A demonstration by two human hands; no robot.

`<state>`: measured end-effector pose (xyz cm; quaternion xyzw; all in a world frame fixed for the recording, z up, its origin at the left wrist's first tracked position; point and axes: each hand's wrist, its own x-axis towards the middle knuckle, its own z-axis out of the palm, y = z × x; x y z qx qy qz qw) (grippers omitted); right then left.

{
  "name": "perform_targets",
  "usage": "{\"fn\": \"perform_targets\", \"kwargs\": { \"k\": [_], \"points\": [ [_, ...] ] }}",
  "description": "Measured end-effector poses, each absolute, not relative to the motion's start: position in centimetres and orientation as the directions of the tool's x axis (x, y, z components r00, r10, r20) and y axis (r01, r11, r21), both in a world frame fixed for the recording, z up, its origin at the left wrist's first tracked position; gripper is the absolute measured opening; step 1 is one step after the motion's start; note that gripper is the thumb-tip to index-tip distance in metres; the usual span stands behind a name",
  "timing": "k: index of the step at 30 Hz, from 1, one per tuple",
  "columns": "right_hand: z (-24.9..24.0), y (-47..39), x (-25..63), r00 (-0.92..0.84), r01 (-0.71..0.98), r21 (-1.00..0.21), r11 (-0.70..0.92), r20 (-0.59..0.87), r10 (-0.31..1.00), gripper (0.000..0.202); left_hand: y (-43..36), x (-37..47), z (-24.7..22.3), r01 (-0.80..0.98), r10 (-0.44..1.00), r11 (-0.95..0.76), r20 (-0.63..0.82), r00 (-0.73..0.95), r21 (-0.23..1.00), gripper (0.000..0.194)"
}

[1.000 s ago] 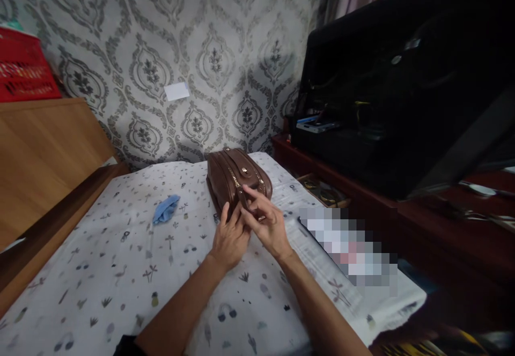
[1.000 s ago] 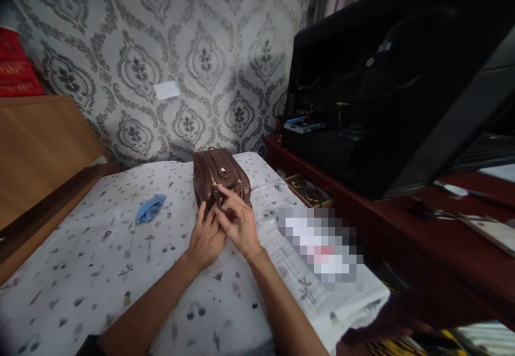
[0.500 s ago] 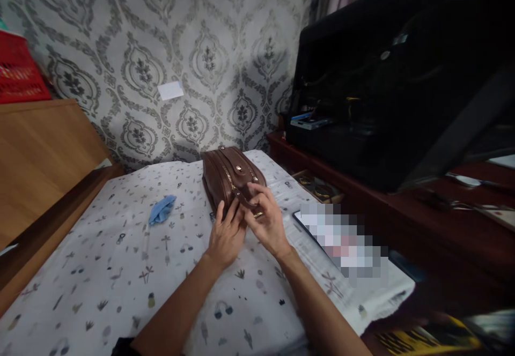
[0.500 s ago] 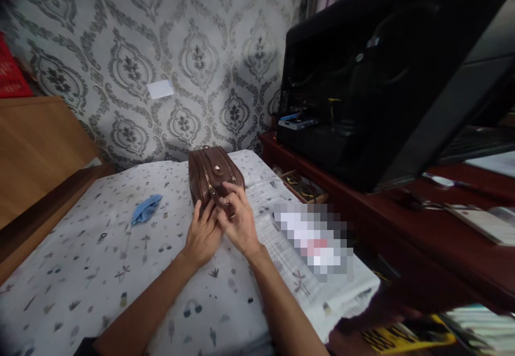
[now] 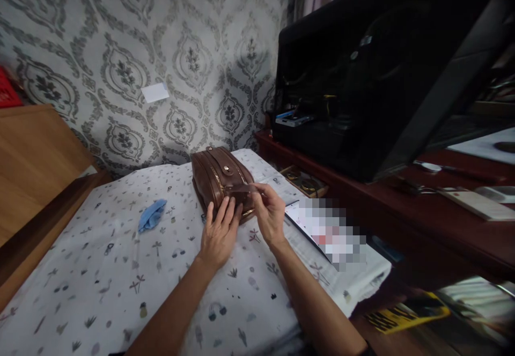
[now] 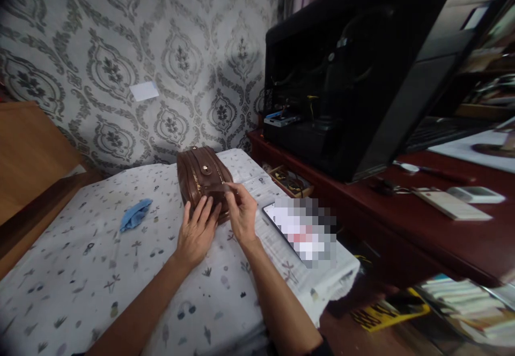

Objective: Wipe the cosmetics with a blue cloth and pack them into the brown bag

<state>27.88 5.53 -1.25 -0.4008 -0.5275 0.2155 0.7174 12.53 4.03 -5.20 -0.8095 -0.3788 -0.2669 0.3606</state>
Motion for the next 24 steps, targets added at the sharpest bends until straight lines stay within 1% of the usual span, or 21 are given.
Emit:
{"fn": "perform_targets", "kwargs": {
  "k": [5,9,12,17,21,24],
  "points": [
    [-1.2,5.3,28.1,0.329,0.32,-0.73,0.604,0.684,0.652,0.018,4.0,12.4,-5.3,0.792,0.403,-0.492,0.712,0.575,-0.361,0.044],
    [-1.2,4.7,27.4,0.195,0.393,-0.63,0.67,0.769,0.609,0.017,4.1,12.4,-5.4,0.782,0.369,-0.53,0.741,0.561,-0.328,0.038],
    [-1.0,4.3,26.8,0.072,0.377,-0.588,0.715,0.789,0.611,0.011,4.1,12.5,-5.6,0.786,0.365,-0.539,0.757,0.542,-0.304,0.038],
    [-0.6,3.9,26.6,-0.064,0.287,-0.624,0.727,0.745,0.664,0.022,4.2,12.4,-5.9,0.787,0.382,-0.525,0.738,0.557,-0.323,0.04],
    [-0.3,3.8,26.9,-0.08,0.209,-0.674,0.709,0.71,0.699,0.025,4.2,12.3,-6.0,0.788,0.392,-0.507,0.72,0.572,-0.35,0.042],
    [0.2,3.8,26.9,-0.077,0.175,-0.712,0.68,0.679,0.73,0.02,4.2,12.3,-6.0,0.791,0.399,-0.498,0.716,0.573,-0.355,0.039]
  ]
}}
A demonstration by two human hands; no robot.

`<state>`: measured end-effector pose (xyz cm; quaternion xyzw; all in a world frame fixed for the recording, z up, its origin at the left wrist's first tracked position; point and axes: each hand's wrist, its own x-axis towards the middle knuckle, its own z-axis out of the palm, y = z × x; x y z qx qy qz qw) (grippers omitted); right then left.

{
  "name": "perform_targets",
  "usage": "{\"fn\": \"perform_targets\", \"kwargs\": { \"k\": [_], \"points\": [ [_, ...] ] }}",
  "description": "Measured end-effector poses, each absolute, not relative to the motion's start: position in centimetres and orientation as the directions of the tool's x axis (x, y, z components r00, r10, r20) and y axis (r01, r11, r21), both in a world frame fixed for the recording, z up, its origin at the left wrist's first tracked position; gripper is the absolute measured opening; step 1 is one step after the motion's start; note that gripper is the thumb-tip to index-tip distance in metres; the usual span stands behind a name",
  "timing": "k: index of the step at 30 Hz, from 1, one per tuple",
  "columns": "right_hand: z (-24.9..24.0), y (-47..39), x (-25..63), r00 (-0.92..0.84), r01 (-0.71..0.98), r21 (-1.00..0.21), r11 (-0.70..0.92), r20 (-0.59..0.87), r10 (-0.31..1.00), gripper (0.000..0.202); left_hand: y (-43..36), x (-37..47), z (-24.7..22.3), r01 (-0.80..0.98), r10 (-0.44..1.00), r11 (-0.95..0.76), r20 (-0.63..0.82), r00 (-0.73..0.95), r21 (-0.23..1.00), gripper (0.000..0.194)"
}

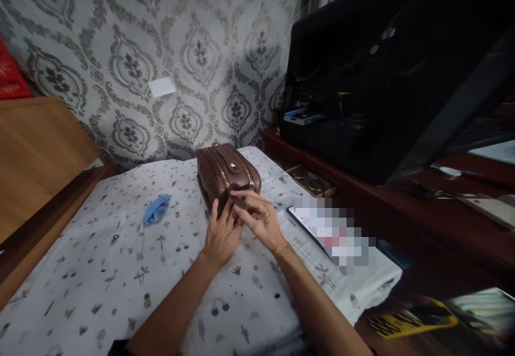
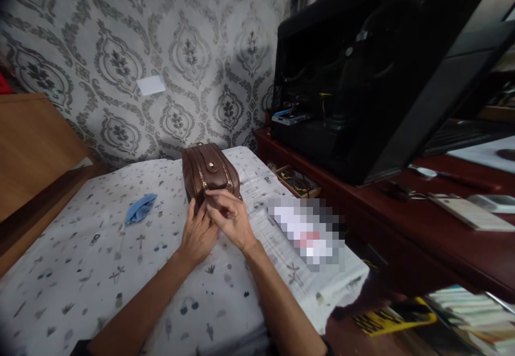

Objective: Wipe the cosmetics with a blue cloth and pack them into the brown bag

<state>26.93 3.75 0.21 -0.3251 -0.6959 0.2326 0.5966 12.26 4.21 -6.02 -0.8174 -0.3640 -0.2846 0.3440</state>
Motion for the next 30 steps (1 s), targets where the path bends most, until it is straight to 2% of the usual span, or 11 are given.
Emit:
{"fn": "perform_targets", "kwargs": {
  "k": [8,11,13,15,18,21,23,28,30],
  "points": [
    [0.3,3.6,26.6,0.0,0.211,-0.694,0.688,0.704,0.71,0.016,4.2,12.2,-6.2,0.794,0.458,-0.49,0.669,0.585,-0.358,0.04],
    [-0.4,4.0,27.1,0.144,0.23,-0.705,0.671,0.706,0.693,0.012,4.0,12.3,-5.8,0.796,0.446,-0.493,0.683,0.578,-0.352,0.04],
    [-0.7,4.4,27.5,0.292,0.178,-0.76,0.626,0.648,0.703,0.014,3.9,12.3,-5.6,0.796,0.443,-0.49,0.685,0.579,-0.355,0.041],
    [-0.8,4.7,27.7,0.379,0.066,-0.822,0.565,0.544,0.748,0.023,3.8,12.4,-5.3,0.794,0.44,-0.489,0.683,0.583,-0.363,0.041],
    [-0.5,4.8,27.7,0.348,-0.078,-0.862,0.501,0.447,0.824,0.03,3.7,12.4,-5.1,0.784,0.42,-0.5,0.688,0.591,-0.368,0.039],
    [-0.3,4.9,27.8,0.288,-0.116,-0.869,0.481,0.434,0.854,0.031,3.6,12.3,-5.1,0.77,0.41,-0.523,0.684,0.604,-0.366,0.038],
    [-0.5,5.1,27.9,0.288,-0.059,-0.871,0.488,0.453,0.844,0.029,3.5,12.3,-5.2,0.769,0.424,-0.527,0.672,0.607,-0.362,0.039],
    [-1.1,5.4,28.1,0.316,0.238,-0.858,0.455,0.511,0.799,0.027,3.2,12.8,-5.6,0.789,0.479,-0.501,0.646,0.594,-0.354,0.043],
    [-1.2,5.2,27.9,0.292,0.304,-0.84,0.45,0.532,0.795,0.026,2.9,13.2,-5.8,0.805,0.517,-0.478,0.629,0.581,-0.35,0.044]
  ]
}}
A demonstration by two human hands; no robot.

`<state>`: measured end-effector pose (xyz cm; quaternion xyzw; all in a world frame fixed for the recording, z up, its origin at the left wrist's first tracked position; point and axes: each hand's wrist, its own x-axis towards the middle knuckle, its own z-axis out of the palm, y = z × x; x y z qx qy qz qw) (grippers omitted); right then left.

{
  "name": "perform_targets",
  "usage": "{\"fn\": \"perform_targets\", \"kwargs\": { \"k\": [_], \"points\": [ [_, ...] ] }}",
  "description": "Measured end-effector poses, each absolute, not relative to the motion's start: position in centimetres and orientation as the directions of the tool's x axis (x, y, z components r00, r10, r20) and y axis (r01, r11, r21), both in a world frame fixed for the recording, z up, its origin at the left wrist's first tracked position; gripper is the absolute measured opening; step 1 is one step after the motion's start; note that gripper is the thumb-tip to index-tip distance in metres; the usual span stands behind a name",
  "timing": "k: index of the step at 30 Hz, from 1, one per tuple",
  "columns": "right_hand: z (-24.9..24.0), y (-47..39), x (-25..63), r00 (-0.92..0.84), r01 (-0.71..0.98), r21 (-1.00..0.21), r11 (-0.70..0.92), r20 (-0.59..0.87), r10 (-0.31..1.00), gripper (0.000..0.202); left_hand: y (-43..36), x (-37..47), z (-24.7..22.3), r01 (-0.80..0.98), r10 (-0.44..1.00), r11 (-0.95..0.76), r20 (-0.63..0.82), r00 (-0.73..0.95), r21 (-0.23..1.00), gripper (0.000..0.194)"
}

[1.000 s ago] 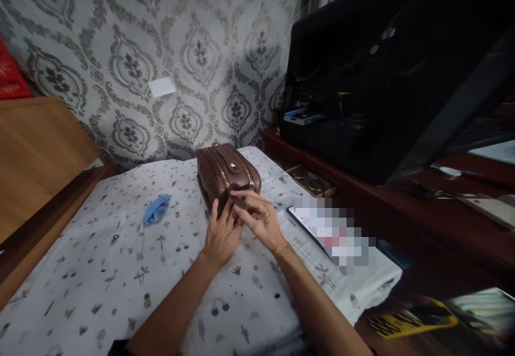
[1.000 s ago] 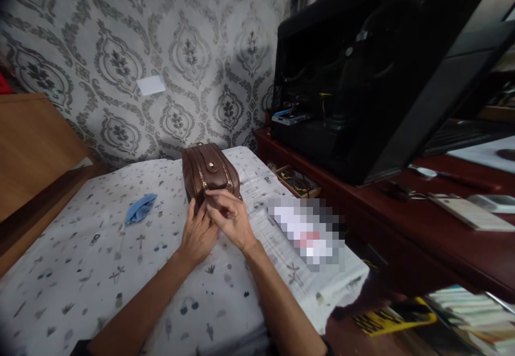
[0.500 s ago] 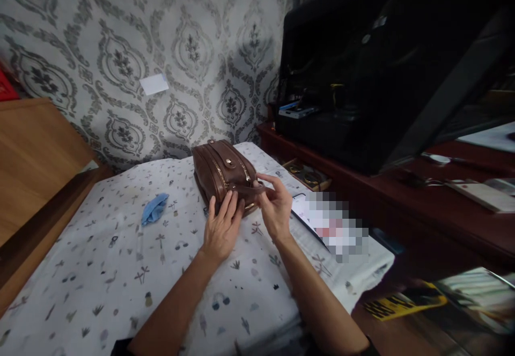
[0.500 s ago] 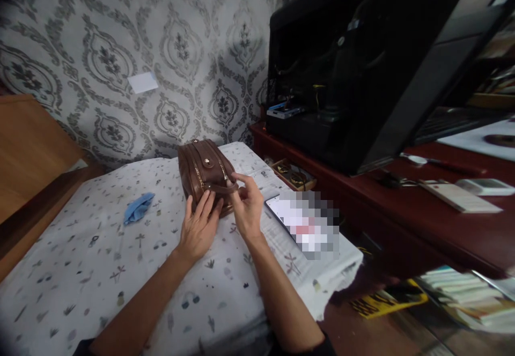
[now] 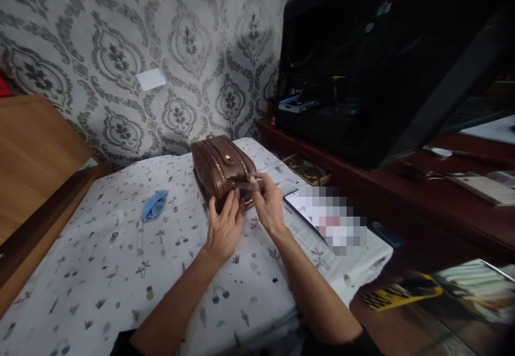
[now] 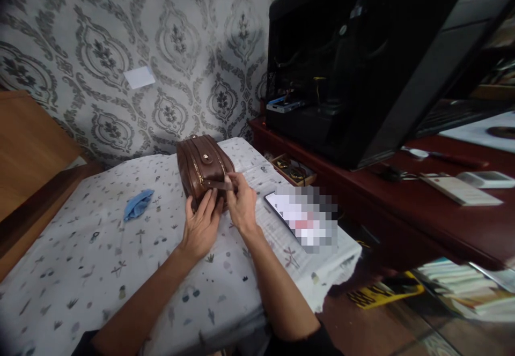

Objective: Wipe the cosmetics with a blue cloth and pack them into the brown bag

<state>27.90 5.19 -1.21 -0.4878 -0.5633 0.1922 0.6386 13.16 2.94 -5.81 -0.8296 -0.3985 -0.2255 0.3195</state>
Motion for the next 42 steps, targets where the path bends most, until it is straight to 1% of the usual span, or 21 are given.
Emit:
{"fn": "perform_targets", "kwargs": {
  "k": [4,7,10,13,15,17,21,24,25,26,29,31,33,37,39,42],
  "points": [
    [-1.3,4.7,27.4,0.204,0.276,-0.821,0.5,0.558,0.804,0.018,2.5,13.9,-6.0,0.835,0.609,-0.426,0.572,0.549,-0.348,0.046],
    [-1.1,4.3,26.8,0.122,0.251,-0.776,0.578,0.618,0.777,0.012,2.3,14.1,-6.1,0.844,0.64,-0.401,0.55,0.537,-0.356,0.045],
    [-0.7,3.7,26.4,0.075,0.156,-0.755,0.637,0.652,0.754,0.017,2.3,14.0,-6.3,0.84,0.641,-0.41,0.543,0.543,-0.356,0.042],
    [-0.2,3.4,26.2,-0.012,-0.007,-0.808,0.589,0.589,0.808,0.026,2.4,13.9,-6.5,0.834,0.639,-0.417,0.535,0.552,-0.362,0.04],
    [0.0,3.4,26.3,-0.054,-0.057,-0.843,0.534,0.537,0.842,0.023,2.4,13.9,-6.5,0.835,0.641,-0.408,0.535,0.55,-0.369,0.041],
    [0.2,3.7,26.3,-0.036,-0.059,-0.851,0.522,0.524,0.851,0.019,2.4,13.9,-6.4,0.84,0.647,-0.395,0.537,0.541,-0.371,0.044],
    [0.3,4.0,26.1,0.052,-0.017,-0.813,0.582,0.58,0.813,0.02,2.3,13.9,-6.2,0.835,0.648,-0.406,0.528,0.549,-0.37,0.048],
    [0.1,3.7,26.1,0.035,-0.007,-0.829,0.56,0.559,0.828,0.016,2.2,13.9,-5.9,0.83,0.651,-0.417,0.516,0.557,-0.37,0.049],
    [0.0,3.6,26.2,0.055,-0.016,-0.838,0.546,0.544,0.837,0.016,2.2,13.9,-5.8,0.831,0.651,-0.415,0.518,0.555,-0.37,0.049],
    [-0.1,3.6,26.4,0.1,-0.027,-0.845,0.534,0.529,0.842,0.016,2.1,13.9,-5.7,0.834,0.648,-0.409,0.526,0.551,-0.37,0.049],
    [-0.3,4.0,27.1,0.32,-0.048,-0.859,0.509,0.47,0.823,0.022,2.1,13.8,-5.5,0.835,0.619,-0.398,0.561,0.55,-0.379,0.049],
    [-0.3,4.3,27.6,0.409,-0.073,-0.861,0.503,0.434,0.803,0.028,2.1,13.7,-5.4,0.832,0.599,-0.404,0.577,0.555,-0.381,0.049],
    [-0.1,4.6,27.8,0.402,-0.128,-0.857,0.498,0.414,0.816,0.032,2.1,13.6,-5.5,0.828,0.587,-0.416,0.584,0.56,-0.376,0.05],
    [-0.2,4.7,27.6,0.247,-0.227,-0.866,0.446,0.392,0.886,0.038,2.2,13.5,-5.5,0.83,0.595,-0.444,0.582,0.554,-0.336,0.05],
    [-0.3,4.9,27.4,0.233,-0.221,-0.873,0.434,0.385,0.893,0.039,2.1,13.5,-5.4,0.832,0.606,-0.453,0.574,0.551,-0.32,0.05],
    [-0.5,5.4,27.5,0.281,-0.144,-0.878,0.456,0.406,0.87,0.039,2.0,13.5,-5.1,0.829,0.606,-0.453,0.569,0.556,-0.328,0.046]
  ]
}}
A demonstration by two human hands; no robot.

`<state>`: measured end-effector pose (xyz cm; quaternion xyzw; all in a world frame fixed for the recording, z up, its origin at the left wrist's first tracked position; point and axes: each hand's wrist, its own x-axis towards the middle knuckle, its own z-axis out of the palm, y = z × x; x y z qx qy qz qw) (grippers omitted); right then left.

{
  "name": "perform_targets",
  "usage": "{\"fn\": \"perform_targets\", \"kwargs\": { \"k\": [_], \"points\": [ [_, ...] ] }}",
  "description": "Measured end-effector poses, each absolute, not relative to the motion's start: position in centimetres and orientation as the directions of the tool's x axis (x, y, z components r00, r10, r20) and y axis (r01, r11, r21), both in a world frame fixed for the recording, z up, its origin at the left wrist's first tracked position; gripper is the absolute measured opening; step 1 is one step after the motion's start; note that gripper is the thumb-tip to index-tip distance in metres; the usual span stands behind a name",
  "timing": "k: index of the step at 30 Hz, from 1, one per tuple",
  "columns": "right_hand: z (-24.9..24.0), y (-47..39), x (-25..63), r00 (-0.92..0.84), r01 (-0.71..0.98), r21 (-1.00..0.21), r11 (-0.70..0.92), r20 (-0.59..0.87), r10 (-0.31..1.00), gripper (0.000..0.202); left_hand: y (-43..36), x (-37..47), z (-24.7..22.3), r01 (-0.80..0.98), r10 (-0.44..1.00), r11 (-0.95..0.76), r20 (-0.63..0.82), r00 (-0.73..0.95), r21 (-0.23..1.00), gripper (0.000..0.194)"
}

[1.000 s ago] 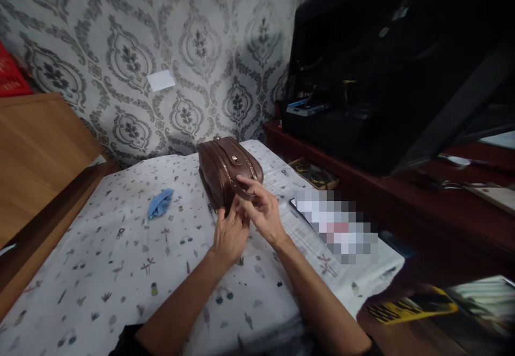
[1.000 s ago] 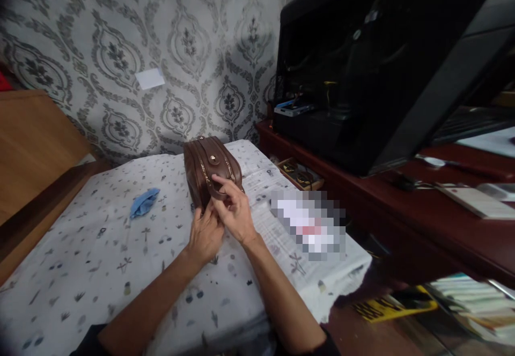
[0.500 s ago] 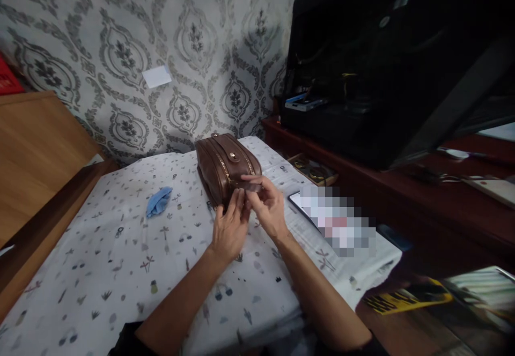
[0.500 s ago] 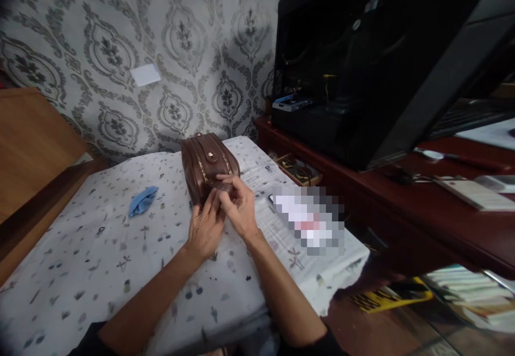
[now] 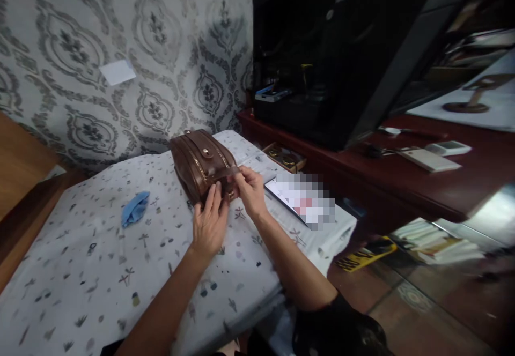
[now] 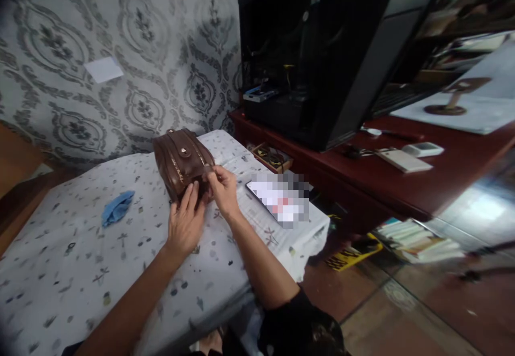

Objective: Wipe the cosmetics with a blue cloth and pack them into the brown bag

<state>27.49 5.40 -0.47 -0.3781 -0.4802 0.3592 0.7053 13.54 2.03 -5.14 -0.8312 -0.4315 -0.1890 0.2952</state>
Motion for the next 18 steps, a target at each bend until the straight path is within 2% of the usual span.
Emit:
{"fn": "perform_targets", "kwargs": {
  "k": [4,8,10,13,16,18],
  "points": [
    [-0.3,5.4,27.6,0.321,-0.077,-0.878,0.472,0.426,0.846,0.04,2.0,13.6,-4.9,0.816,0.567,-0.469,0.593,0.572,-0.338,0.039],
    [-0.1,4.6,27.1,0.303,-0.116,-0.895,0.43,0.38,0.874,0.031,2.1,13.6,-5.0,0.821,0.562,-0.466,0.606,0.562,-0.33,0.037],
    [-0.1,4.4,27.0,0.391,-0.111,-0.895,0.431,0.359,0.847,0.03,2.1,13.7,-5.0,0.821,0.564,-0.453,0.602,0.565,-0.346,0.036],
    [-0.3,4.8,27.2,0.526,-0.087,-0.915,0.393,0.293,0.798,0.039,2.1,13.7,-4.9,0.816,0.578,-0.437,0.577,0.576,-0.378,0.037],
    [-0.6,5.2,27.2,0.371,-0.217,-0.93,0.298,0.204,0.906,0.057,2.1,13.7,-4.9,0.823,0.61,-0.421,0.552,0.568,-0.381,0.039],
    [-0.7,5.2,27.1,0.222,-0.293,-0.915,0.278,0.218,0.95,0.056,2.1,13.7,-5.1,0.827,0.628,-0.416,0.538,0.563,-0.379,0.041]
  ]
}}
